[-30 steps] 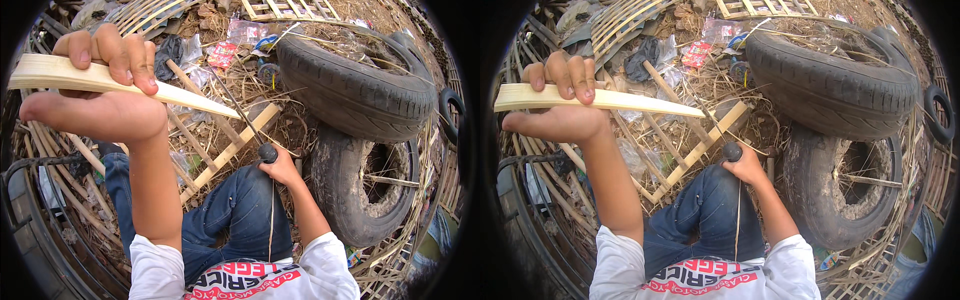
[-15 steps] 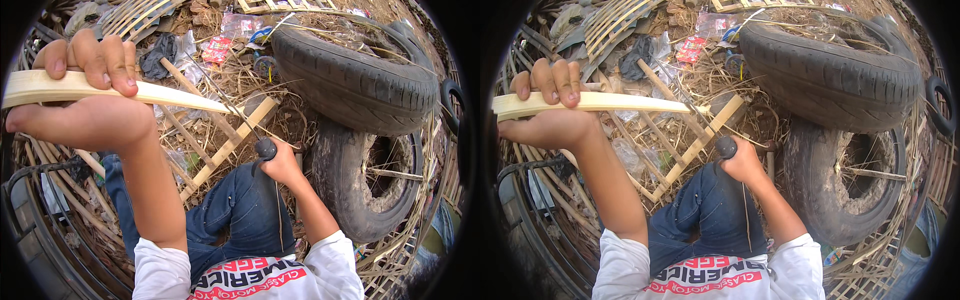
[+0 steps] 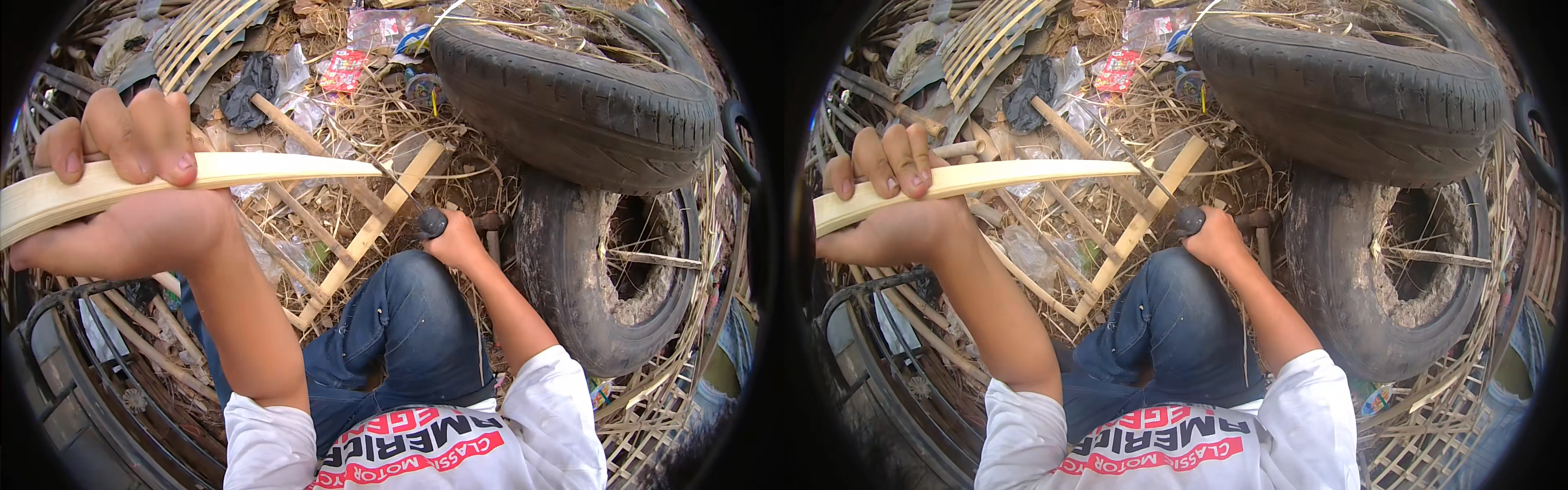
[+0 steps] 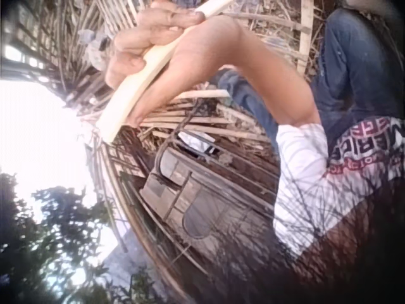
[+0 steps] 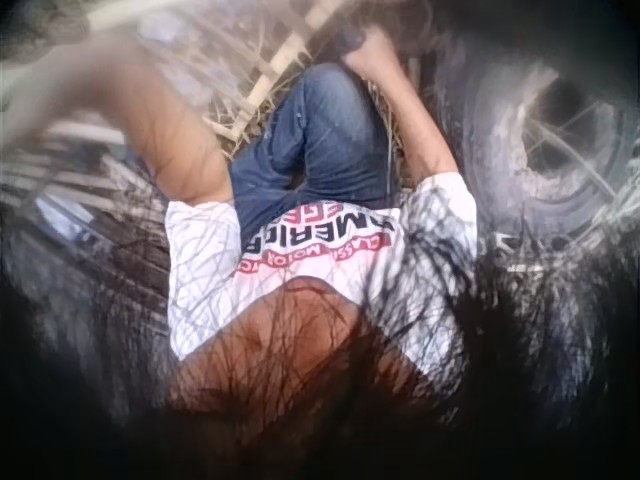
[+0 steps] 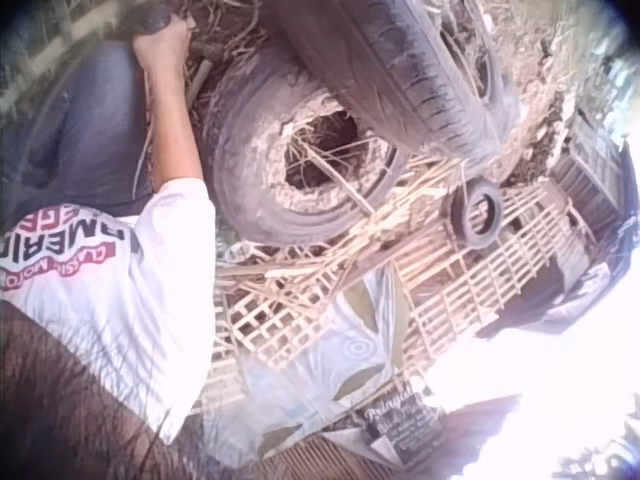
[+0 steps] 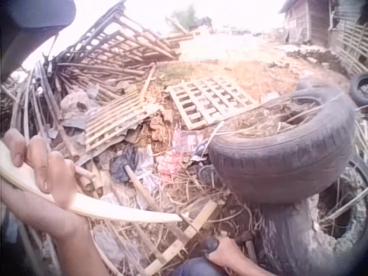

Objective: The person shapes a bamboo strip with a machete and joins it to a bamboo frame with a hammer and nails.

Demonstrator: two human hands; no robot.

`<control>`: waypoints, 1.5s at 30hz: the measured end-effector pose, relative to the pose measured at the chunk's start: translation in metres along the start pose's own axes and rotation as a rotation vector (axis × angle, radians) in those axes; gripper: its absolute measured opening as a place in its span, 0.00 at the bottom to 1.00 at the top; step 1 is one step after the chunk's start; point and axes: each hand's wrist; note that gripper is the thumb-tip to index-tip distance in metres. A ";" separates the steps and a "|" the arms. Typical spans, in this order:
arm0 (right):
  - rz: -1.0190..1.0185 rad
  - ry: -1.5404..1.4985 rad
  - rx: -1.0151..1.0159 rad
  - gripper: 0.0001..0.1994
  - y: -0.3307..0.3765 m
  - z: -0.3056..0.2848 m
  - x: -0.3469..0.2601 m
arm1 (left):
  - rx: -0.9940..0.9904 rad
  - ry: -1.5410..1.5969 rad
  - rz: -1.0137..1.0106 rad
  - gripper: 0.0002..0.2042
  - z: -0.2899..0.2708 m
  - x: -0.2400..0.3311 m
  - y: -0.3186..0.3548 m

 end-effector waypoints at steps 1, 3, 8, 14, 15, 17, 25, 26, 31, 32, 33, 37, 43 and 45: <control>-0.046 0.013 0.042 0.14 -0.003 -0.005 0.004 | 0.001 0.002 0.024 0.33 0.002 -0.004 0.002; -0.135 0.036 0.071 0.14 0.019 -0.014 -0.017 | -0.004 0.022 0.013 0.34 -0.007 -0.002 -0.001; -0.100 -0.067 -0.123 0.14 0.029 -0.008 -0.040 | -0.012 -0.022 -0.005 0.30 -0.006 0.011 -0.010; -0.047 0.065 -0.010 0.15 0.019 -0.023 -0.024 | -0.010 0.079 -0.025 0.30 0.005 -0.001 -0.001; -0.084 0.031 -0.040 0.16 0.027 -0.021 -0.034 | -0.019 0.054 -0.004 0.30 0.002 0.002 -0.001; -0.157 -0.035 -0.103 0.16 0.043 -0.017 -0.052 | -0.036 0.001 0.036 0.29 -0.001 0.010 -0.003; 0.064 0.164 0.006 0.14 0.000 -0.018 0.004 | 0.011 0.046 -0.007 0.29 0.009 0.001 0.001; 0.040 0.159 0.000 0.15 0.003 -0.020 -0.005 | 0.011 0.054 -0.005 0.29 0.008 0.000 0.001; -0.132 -0.043 -0.097 0.15 0.040 -0.017 -0.055 | 0.082 -0.014 -0.001 0.35 -0.012 0.016 -0.002; -0.091 -0.011 -0.072 0.15 0.046 -0.023 -0.052 | 0.084 0.059 -0.009 0.37 -0.020 0.005 0.005; -0.085 0.014 -0.082 0.16 0.053 -0.024 -0.057 | 0.069 0.091 0.007 0.39 -0.028 0.010 0.002; -0.055 0.060 -0.076 0.16 0.049 -0.019 -0.034 | -0.006 0.162 0.078 0.42 -0.053 0.022 0.010; -0.074 0.021 -0.117 0.17 0.048 -0.017 -0.035 | -0.121 0.261 0.086 0.36 -0.060 0.046 0.035; -0.076 0.017 -0.078 0.16 0.046 -0.010 -0.032 | -0.125 0.236 0.109 0.34 -0.055 0.053 0.041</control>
Point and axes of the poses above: each hand's wrist, its own y-axis away from the middle knuckle, its own z-axis out of the palm, x = y × z, and after that the axes turned 14 degrees about z, right-handed
